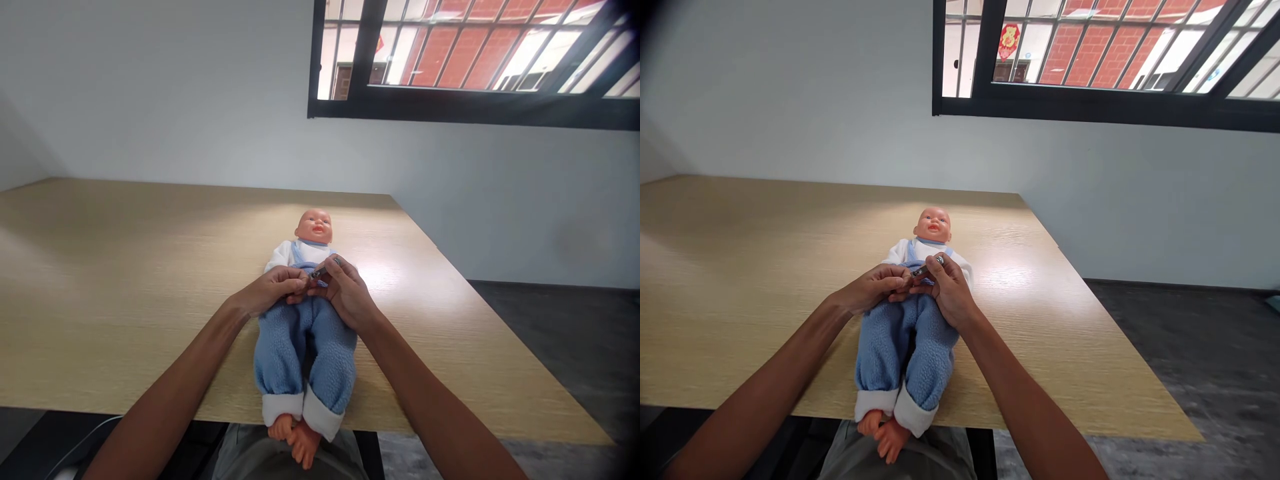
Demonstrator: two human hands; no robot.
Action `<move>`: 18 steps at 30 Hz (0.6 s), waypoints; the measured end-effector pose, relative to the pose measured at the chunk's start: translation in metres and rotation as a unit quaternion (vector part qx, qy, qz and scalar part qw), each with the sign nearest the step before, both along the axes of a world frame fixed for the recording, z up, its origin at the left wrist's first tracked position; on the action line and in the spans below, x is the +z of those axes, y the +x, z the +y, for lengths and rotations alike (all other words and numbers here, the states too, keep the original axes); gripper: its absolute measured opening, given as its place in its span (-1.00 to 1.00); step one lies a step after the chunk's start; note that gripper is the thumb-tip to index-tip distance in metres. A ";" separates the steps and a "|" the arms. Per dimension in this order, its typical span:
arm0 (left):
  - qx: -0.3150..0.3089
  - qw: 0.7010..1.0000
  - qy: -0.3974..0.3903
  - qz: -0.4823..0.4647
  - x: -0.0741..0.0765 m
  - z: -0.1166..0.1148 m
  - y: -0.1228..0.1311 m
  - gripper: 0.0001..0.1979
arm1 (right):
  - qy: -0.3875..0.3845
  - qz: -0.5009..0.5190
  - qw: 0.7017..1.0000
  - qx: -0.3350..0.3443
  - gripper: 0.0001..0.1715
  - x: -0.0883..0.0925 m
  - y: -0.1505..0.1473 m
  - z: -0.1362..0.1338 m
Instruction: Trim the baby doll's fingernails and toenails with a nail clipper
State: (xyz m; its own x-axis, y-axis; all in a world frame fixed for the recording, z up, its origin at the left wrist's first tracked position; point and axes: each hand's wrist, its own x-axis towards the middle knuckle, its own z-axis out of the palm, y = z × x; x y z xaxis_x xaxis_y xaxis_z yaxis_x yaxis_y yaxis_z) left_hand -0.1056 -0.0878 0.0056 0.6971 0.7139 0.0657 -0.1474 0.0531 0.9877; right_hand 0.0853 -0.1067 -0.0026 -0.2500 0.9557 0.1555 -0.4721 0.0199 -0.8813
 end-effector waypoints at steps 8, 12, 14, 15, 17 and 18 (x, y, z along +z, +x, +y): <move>-0.005 1.000 0.011 0.000 -0.005 0.001 -0.002 -0.58 | -0.019 0.006 1.000 -0.014 -0.55 0.002 0.000 0.000; -0.008 1.000 0.016 0.000 -0.005 0.001 -0.002 -0.59 | -0.027 0.008 0.999 -0.018 -0.53 0.002 0.000 -0.001; -0.008 1.000 0.018 -0.001 -0.004 0.001 -0.002 -0.59 | -0.030 0.009 0.999 -0.020 -0.53 0.002 0.000 -0.001; -0.008 1.000 0.019 -0.001 -0.004 0.001 -0.002 -0.59 | -0.032 0.010 0.999 -0.021 -0.53 0.002 0.000 -0.001; -0.011 1.000 0.022 0.000 -0.003 0.001 -0.002 -0.59 | -0.033 0.014 0.999 -0.027 -0.53 0.002 0.000 0.000; -0.012 1.000 0.022 0.001 -0.002 0.001 -0.002 -0.59 | -0.034 0.016 0.999 -0.029 -0.53 0.002 0.000 0.000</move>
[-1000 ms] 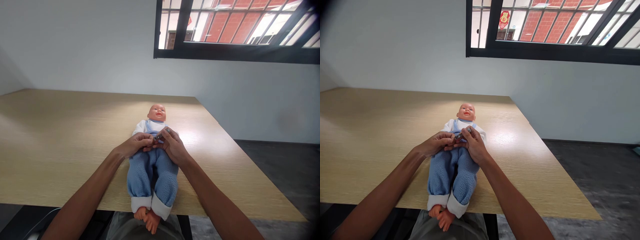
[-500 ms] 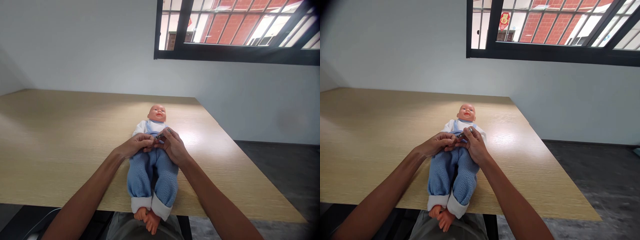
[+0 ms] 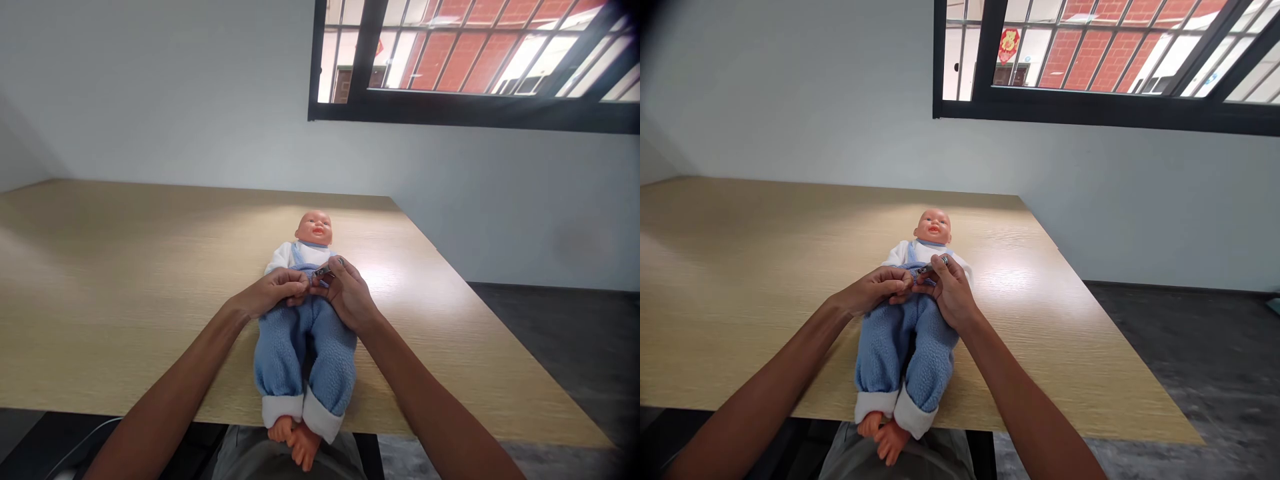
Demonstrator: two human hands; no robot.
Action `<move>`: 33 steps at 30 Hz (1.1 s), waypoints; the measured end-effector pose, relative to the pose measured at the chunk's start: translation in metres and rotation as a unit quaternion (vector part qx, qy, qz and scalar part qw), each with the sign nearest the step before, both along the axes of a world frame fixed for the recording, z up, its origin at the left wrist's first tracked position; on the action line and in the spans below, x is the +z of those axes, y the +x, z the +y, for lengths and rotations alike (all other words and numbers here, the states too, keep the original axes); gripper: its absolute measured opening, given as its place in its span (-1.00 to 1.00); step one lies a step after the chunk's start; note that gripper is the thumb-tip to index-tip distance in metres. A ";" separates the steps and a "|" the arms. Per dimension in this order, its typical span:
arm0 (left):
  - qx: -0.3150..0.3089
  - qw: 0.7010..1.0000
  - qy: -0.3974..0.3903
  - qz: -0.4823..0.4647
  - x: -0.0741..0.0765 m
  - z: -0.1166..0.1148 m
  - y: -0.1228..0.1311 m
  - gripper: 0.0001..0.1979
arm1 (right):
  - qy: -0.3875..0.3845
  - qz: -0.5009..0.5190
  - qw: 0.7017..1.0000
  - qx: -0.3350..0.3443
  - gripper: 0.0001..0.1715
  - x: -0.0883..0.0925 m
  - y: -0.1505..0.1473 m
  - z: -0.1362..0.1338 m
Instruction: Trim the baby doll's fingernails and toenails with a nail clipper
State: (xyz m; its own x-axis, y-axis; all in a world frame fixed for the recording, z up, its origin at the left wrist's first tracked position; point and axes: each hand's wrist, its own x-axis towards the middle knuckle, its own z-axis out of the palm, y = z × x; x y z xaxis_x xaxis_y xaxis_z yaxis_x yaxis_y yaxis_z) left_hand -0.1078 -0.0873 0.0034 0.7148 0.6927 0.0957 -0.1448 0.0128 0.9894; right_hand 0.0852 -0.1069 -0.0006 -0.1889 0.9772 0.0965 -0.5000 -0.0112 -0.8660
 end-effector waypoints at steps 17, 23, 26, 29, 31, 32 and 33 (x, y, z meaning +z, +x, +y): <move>0.039 0.996 -0.062 -0.054 -0.001 -0.001 0.004 -0.58 | 0.006 0.019 1.000 -0.006 -0.63 -0.003 0.000 0.003; 0.043 0.994 -0.082 -0.066 0.002 -0.001 0.004 -0.54 | 0.016 0.001 1.000 0.023 -0.72 -0.002 0.000 0.001; 0.040 0.994 -0.083 -0.065 0.001 -0.002 0.004 -0.54 | 0.023 -0.012 0.999 0.041 -0.70 0.000 0.001 -0.001; 0.036 0.994 -0.082 -0.060 0.000 -0.002 0.004 -0.53 | 0.031 -0.020 0.998 0.046 -0.67 0.000 0.000 -0.001; 0.032 0.995 -0.082 -0.055 0.000 -0.002 0.004 -0.54 | 0.035 -0.023 0.998 0.048 -0.67 0.000 0.000 -0.001; 0.030 0.995 -0.083 -0.053 0.000 -0.002 0.004 -0.54 | 0.037 -0.025 0.998 0.049 -0.67 -0.001 0.000 -0.001; 0.028 0.995 -0.083 -0.052 0.000 -0.002 0.004 -0.55 | 0.039 -0.026 0.998 0.050 -0.67 -0.001 0.000 -0.001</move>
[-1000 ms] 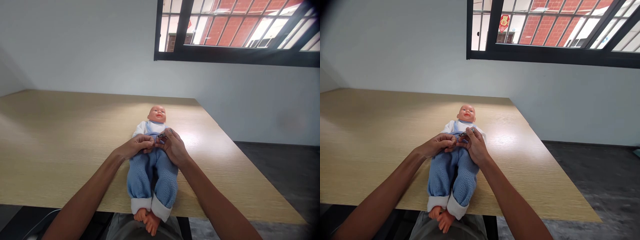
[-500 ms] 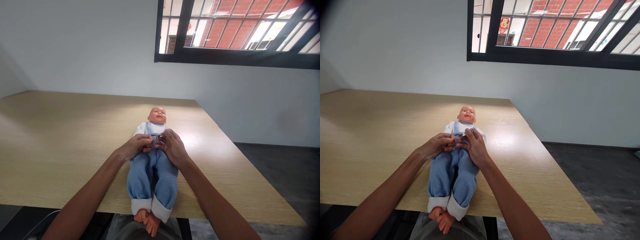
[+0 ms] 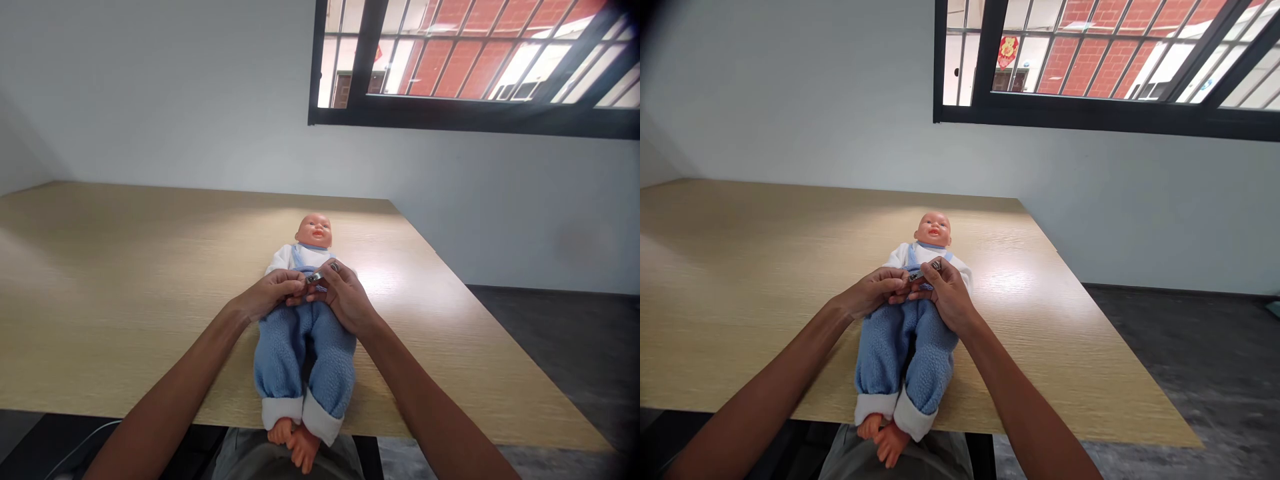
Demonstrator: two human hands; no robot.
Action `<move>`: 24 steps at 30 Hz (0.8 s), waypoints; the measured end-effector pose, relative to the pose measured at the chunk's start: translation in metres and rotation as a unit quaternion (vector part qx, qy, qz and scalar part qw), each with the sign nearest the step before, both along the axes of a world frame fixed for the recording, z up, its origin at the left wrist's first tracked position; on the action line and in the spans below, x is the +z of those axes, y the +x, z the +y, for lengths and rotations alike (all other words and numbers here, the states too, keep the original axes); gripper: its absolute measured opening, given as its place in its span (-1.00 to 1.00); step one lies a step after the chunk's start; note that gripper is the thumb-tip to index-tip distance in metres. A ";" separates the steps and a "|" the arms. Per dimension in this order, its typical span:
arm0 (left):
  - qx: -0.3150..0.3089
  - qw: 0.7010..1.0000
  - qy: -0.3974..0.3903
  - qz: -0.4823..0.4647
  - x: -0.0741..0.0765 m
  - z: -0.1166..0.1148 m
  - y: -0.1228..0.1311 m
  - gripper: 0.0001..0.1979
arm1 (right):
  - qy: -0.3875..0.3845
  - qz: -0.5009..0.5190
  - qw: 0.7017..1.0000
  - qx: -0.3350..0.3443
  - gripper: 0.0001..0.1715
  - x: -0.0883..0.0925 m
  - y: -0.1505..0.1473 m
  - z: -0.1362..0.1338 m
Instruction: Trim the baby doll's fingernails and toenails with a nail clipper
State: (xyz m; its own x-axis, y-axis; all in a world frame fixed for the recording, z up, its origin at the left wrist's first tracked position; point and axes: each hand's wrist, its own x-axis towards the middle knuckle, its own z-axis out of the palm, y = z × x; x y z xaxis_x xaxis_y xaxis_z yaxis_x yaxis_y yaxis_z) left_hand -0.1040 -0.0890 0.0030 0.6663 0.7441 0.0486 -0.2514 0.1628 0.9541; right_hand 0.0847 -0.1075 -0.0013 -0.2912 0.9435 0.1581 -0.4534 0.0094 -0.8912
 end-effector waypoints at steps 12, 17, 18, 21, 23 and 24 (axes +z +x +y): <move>-0.009 1.000 0.004 -0.005 -0.003 0.002 -0.001 -0.59 | 0.015 -0.004 1.000 0.005 -0.66 0.000 0.000 -0.001; -0.008 1.000 0.001 -0.005 -0.004 0.002 -0.001 -0.59 | 0.023 -0.004 1.000 0.006 -0.65 0.000 0.000 -0.001; -0.008 1.000 0.000 -0.004 -0.004 0.002 -0.001 -0.59 | 0.025 -0.004 1.000 0.006 -0.65 0.000 -0.001 -0.001; -0.002 1.000 -0.003 -0.005 -0.004 0.002 0.000 -0.60 | 0.030 -0.005 1.000 0.002 -0.64 0.000 -0.001 -0.001; 0.005 1.000 -0.005 -0.005 -0.004 0.002 0.000 -0.61 | 0.032 -0.008 0.999 0.000 -0.63 0.000 0.000 -0.001; 0.008 1.000 -0.006 -0.005 -0.003 0.002 0.000 -0.61 | 0.032 -0.009 0.999 -0.001 -0.63 -0.001 0.000 -0.001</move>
